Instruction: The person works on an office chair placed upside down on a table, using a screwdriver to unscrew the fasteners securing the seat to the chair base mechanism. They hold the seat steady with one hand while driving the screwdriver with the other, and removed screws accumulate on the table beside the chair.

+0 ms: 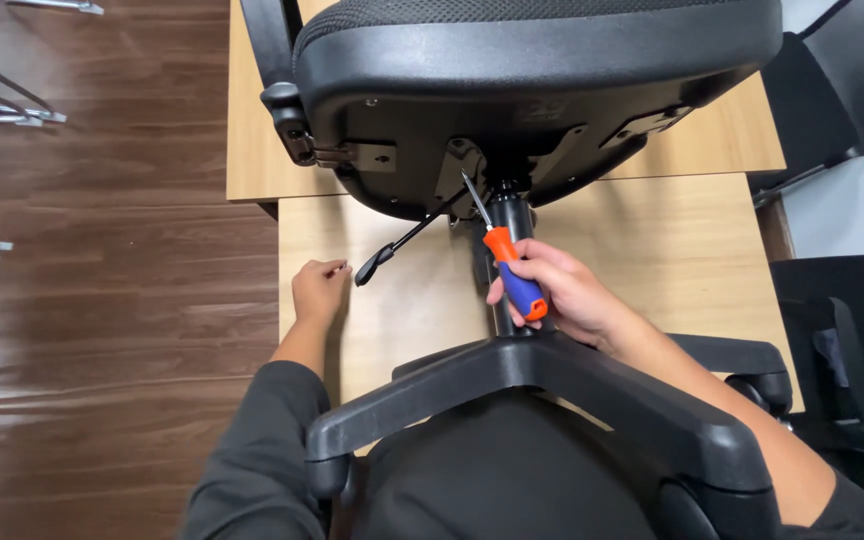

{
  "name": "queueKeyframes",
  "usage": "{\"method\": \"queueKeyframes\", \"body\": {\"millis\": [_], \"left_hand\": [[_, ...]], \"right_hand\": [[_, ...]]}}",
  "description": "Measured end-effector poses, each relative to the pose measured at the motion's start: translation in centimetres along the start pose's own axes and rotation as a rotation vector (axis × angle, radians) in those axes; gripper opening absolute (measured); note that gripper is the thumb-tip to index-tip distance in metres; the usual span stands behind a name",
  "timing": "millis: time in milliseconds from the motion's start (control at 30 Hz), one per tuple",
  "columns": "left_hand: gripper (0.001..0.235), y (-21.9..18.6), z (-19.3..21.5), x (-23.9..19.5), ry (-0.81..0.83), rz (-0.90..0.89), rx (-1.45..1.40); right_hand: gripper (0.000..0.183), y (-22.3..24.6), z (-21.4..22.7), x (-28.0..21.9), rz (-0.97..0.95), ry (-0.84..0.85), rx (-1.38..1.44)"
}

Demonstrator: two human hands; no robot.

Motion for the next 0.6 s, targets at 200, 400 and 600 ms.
{"method": "queueKeyframes", "body": {"millis": [200,400,600], "left_hand": [[0.025,1.3,-0.8,-1.5,0.034,0.01,0.184],[0.03,1.9,-0.9,-2.0,0.018,0.004,0.219],[0.052,2.7,0.0,-1.2,0.096,-0.048,0.097]], "right_hand": [[0.027,-0.1,-0.6,0.3,0.019,0.022,0.021],[0.027,0.1,-1.1,0.7,0.036,0.063,0.112],[0.027,0.0,-1.4,1.5,0.025,0.087,0.167]]}}
Point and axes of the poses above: each hand's wrist, its own x-axis towards the middle knuckle, its own z-axis out of the back of the hand, y = z × x, the point moved 1 cm from there along x, towards the middle knuckle, and after that the axes turned 12 degrees about -y, right-handed, at the moved point
